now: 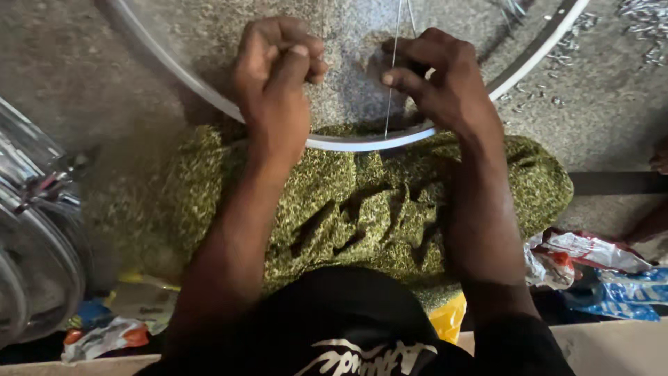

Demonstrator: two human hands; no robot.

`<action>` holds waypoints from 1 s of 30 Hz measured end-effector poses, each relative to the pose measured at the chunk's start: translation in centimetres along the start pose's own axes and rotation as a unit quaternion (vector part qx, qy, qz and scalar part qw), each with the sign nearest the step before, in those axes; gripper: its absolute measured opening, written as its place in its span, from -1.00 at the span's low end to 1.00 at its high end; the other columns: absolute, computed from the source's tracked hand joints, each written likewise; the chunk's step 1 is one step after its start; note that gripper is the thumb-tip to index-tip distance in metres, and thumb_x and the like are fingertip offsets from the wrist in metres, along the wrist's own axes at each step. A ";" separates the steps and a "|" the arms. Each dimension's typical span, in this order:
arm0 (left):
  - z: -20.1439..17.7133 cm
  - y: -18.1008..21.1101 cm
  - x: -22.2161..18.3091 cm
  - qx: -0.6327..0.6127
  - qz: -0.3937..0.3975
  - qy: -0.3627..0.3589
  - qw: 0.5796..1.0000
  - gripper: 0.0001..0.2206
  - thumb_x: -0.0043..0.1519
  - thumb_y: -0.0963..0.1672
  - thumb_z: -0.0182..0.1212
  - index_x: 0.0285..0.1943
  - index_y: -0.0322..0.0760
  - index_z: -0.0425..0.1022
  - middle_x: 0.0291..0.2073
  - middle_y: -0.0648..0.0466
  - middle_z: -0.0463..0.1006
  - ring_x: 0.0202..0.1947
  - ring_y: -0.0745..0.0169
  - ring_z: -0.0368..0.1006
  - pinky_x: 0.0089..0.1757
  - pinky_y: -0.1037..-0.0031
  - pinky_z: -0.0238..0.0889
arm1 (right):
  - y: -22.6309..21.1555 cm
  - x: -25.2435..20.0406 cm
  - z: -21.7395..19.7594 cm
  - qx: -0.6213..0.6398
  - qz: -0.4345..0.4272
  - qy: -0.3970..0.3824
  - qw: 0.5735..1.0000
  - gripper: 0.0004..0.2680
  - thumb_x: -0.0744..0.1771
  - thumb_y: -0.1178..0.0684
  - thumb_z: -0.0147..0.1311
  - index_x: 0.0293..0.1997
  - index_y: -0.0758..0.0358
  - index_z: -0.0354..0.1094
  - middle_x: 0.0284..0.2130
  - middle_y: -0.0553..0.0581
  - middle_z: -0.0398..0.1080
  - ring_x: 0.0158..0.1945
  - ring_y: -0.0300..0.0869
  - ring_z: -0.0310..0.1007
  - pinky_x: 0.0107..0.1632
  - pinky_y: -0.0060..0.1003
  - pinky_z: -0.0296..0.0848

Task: The person threads spokes through the hub of a bicycle wheel and attaches them to the rim by hand while sitting on the floor.

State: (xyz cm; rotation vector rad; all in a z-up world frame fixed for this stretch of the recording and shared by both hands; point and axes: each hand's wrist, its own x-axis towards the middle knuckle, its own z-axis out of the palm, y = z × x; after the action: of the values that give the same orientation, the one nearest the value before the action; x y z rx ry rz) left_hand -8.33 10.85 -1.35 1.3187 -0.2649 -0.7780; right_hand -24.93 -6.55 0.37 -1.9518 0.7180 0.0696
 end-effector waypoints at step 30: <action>2.5 1.9 -4.2 0.504 -0.149 -0.470 0.709 -0.61 0.22 -0.27 0.07 0.27 -0.54 0.37 -0.22 -0.22 0.48 -0.28 0.00 0.39 -0.25 0.20 0.34 | 2.6 -0.3 -2.4 0.019 -0.001 0.016 1.000 -0.80 0.35 0.05 0.35 -0.08 0.41 0.52 -0.31 0.14 0.38 -0.24 -0.20 0.36 -0.23 -0.29 0.33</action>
State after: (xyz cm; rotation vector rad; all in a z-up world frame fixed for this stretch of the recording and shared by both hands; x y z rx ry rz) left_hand -12.18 11.78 2.08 1.8784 -1.5033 -1.7013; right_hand -27.09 -9.23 -0.47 -1.9204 0.7344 0.0226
